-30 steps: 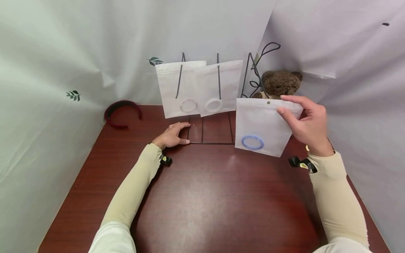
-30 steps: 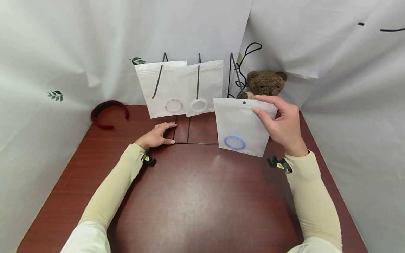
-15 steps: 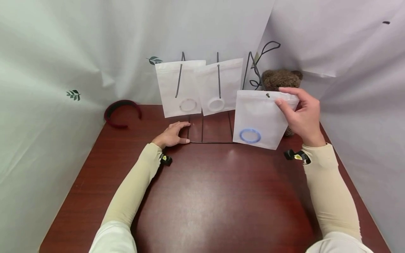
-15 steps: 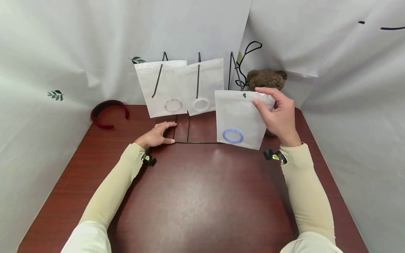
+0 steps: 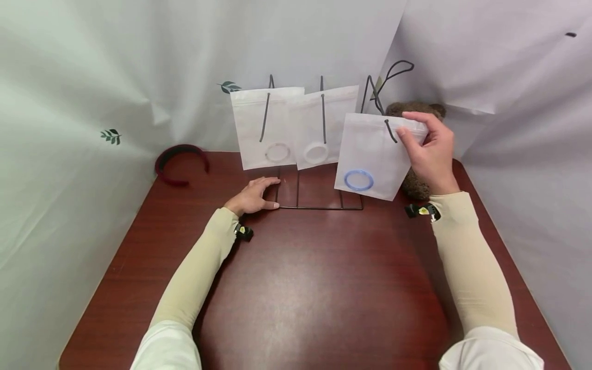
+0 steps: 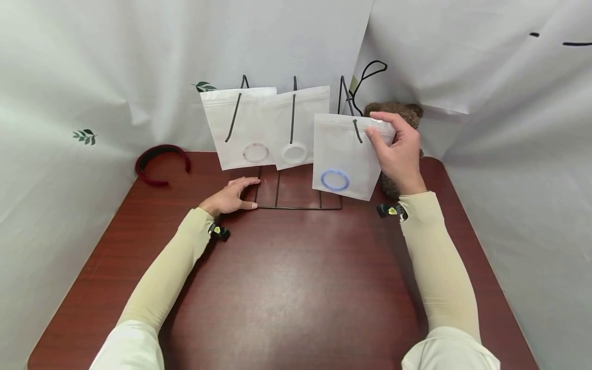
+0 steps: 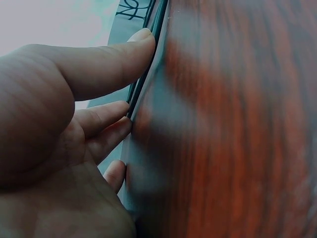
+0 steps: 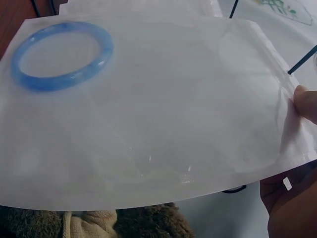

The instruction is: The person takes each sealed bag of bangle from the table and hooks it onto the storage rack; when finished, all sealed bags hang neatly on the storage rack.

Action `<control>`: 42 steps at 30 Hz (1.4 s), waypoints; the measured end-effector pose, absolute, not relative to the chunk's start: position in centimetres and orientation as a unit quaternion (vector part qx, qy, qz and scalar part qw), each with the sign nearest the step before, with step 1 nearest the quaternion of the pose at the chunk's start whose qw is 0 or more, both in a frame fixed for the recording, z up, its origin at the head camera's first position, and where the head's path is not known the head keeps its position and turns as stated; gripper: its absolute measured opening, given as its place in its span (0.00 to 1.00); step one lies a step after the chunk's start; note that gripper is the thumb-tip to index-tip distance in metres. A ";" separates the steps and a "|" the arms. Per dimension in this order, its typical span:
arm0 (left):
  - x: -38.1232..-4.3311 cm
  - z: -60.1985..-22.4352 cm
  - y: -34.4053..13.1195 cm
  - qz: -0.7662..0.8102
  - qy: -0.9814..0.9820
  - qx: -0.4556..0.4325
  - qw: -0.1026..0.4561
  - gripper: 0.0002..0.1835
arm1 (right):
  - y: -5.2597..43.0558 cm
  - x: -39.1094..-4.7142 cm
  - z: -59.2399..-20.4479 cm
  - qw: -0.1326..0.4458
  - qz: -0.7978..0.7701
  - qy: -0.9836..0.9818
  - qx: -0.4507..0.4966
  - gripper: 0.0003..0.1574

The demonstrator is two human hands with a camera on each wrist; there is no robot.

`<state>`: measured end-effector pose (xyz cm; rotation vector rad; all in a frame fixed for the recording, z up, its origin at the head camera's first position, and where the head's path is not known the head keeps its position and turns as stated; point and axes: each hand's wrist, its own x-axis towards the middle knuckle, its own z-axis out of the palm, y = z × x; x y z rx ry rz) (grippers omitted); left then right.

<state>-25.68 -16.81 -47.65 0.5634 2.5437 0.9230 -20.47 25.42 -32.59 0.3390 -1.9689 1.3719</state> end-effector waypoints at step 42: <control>-25.9 -47.7 -16.6 0.318 0.908 0.201 0.186 0.44 | 23.6 -26.6 -30.8 0.358 0.541 -0.755 0.097 0.16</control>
